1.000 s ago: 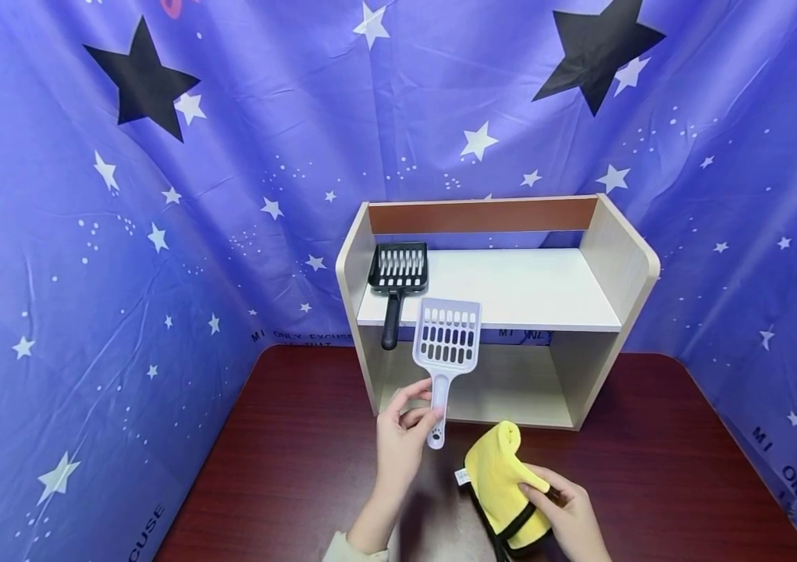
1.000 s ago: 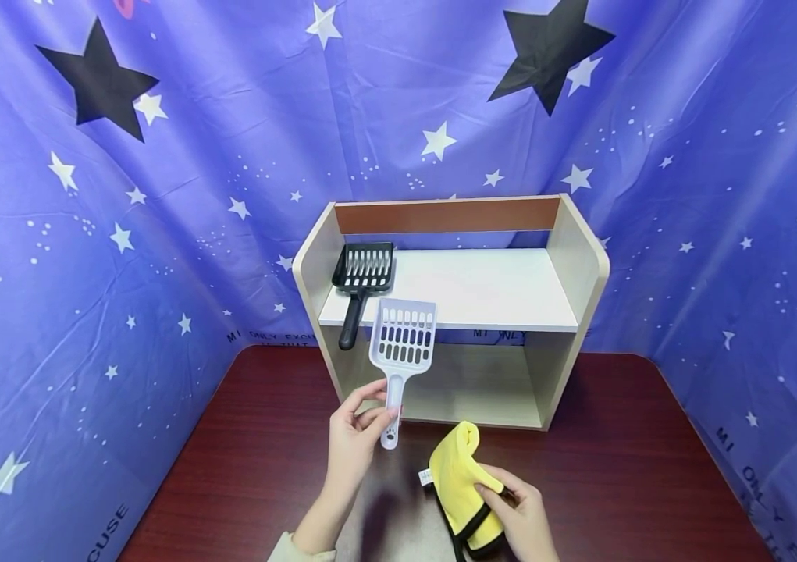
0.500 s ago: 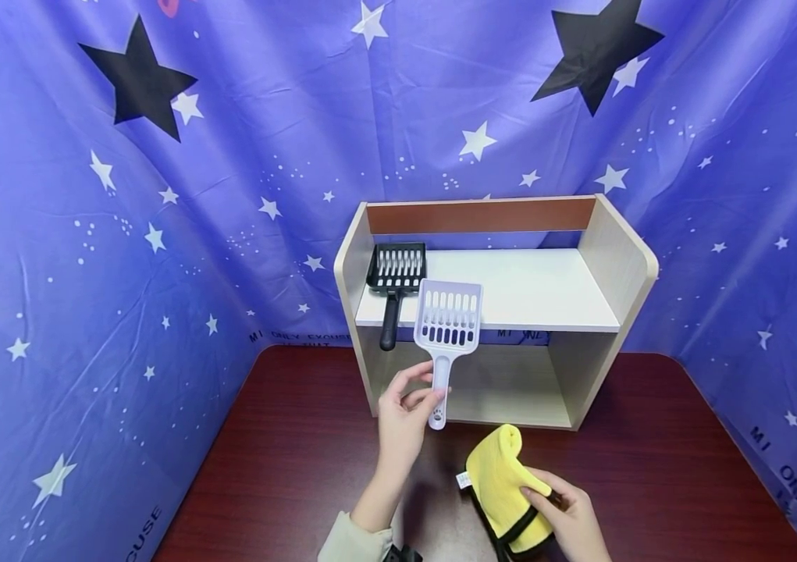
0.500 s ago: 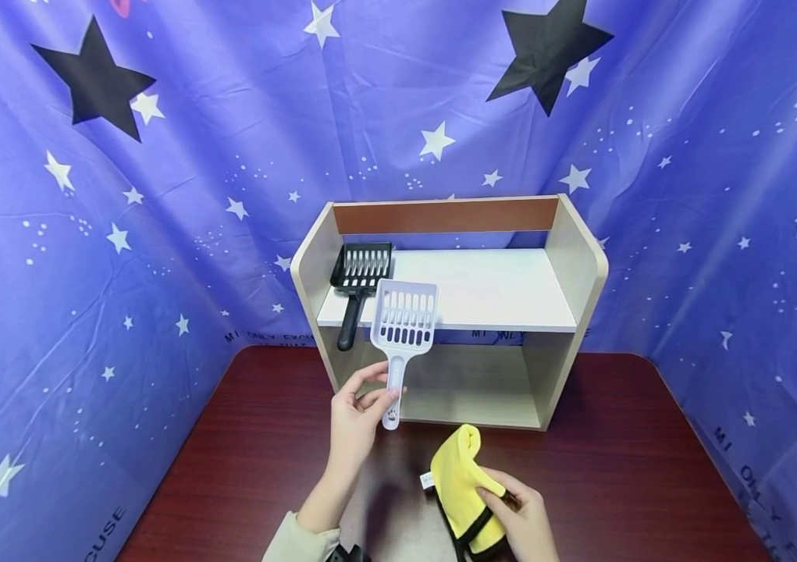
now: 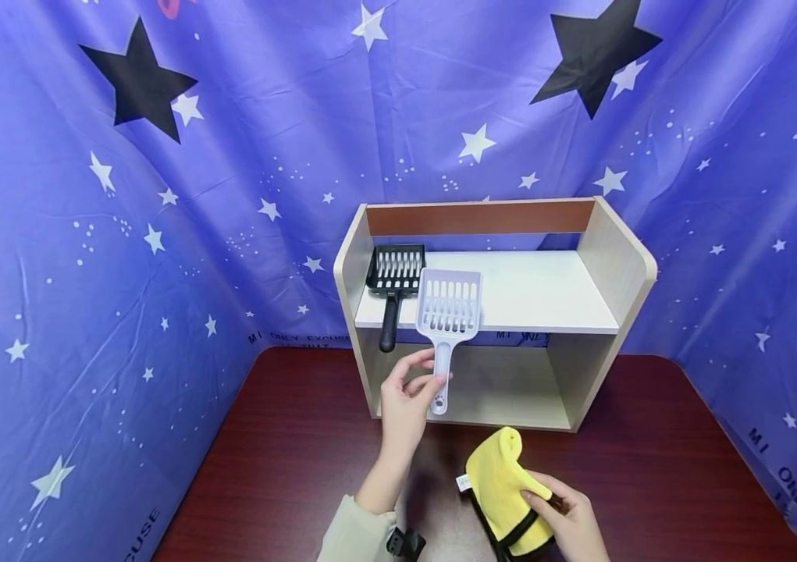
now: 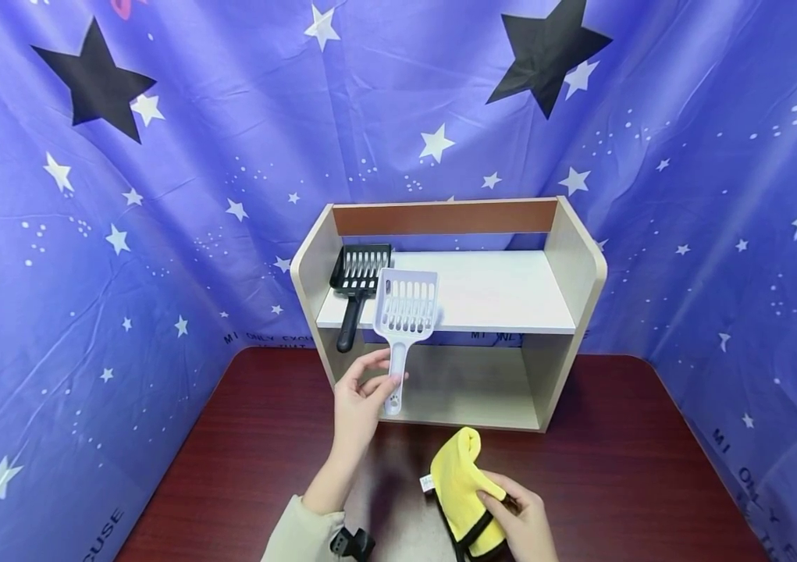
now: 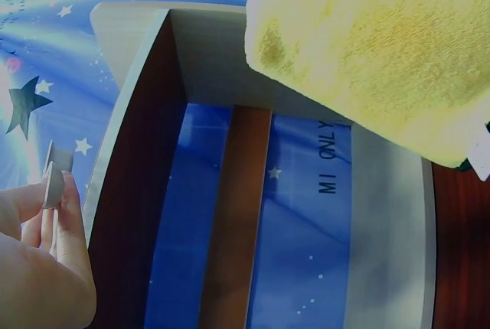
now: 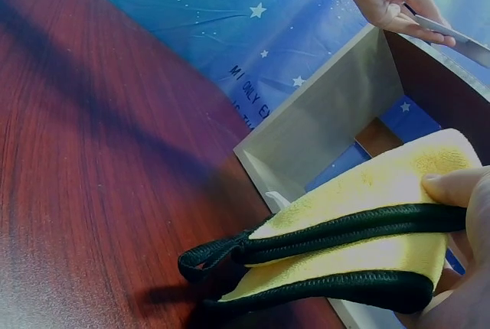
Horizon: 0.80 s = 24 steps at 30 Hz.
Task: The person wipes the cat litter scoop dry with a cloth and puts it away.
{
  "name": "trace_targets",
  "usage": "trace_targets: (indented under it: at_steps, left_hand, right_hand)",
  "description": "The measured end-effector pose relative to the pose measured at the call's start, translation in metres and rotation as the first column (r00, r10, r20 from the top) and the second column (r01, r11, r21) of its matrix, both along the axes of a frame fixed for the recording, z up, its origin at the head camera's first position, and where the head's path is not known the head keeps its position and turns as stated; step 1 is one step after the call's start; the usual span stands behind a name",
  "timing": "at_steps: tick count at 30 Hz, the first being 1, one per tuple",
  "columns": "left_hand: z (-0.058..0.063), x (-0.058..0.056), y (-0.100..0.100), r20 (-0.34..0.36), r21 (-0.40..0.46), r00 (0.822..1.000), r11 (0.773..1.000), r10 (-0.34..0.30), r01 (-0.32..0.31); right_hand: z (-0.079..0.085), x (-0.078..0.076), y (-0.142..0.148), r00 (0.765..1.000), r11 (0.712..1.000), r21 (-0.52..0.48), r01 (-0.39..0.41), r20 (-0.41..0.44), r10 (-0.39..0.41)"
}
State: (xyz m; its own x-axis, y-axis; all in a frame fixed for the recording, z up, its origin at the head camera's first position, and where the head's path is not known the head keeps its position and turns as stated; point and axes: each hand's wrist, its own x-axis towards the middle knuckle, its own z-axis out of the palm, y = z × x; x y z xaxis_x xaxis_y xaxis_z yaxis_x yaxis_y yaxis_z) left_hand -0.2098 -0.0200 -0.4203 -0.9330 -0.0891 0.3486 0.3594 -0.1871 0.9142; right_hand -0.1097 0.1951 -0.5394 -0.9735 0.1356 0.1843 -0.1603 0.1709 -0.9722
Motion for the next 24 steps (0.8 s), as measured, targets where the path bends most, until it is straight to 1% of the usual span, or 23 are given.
trace_targets:
  at_steps: [8, 14, 21, 24]
  left_hand:
    - [0.006, -0.009, 0.003, 0.006, 0.039, 1.000, 0.999, -0.023, 0.023]
    - [0.014, -0.015, 0.006, 0.013, 0.030, 1.000, 1.000, -0.006, 0.006]
    - [0.022, -0.022, 0.010, 0.029, 0.046, 0.999, 0.999, 0.012, -0.014]
    - [0.024, -0.025, 0.012, 0.045, 0.054, 0.999, 0.998, 0.021, -0.023]
  right_hand:
    - [-0.003, 0.001, 0.001, 1.000, 1.000, 0.007, 0.003, -0.021, -0.003]
    - [-0.003, 0.001, 0.001, 1.000, 1.000, 0.019, 0.018, -0.007, -0.018]
    - [-0.002, 0.002, 0.000, 0.998, 0.999, 0.010, 0.047, 0.048, -0.047]
    - [-0.003, 0.002, 0.000, 0.998, 0.999, 0.000, 0.046, 0.041, -0.046]
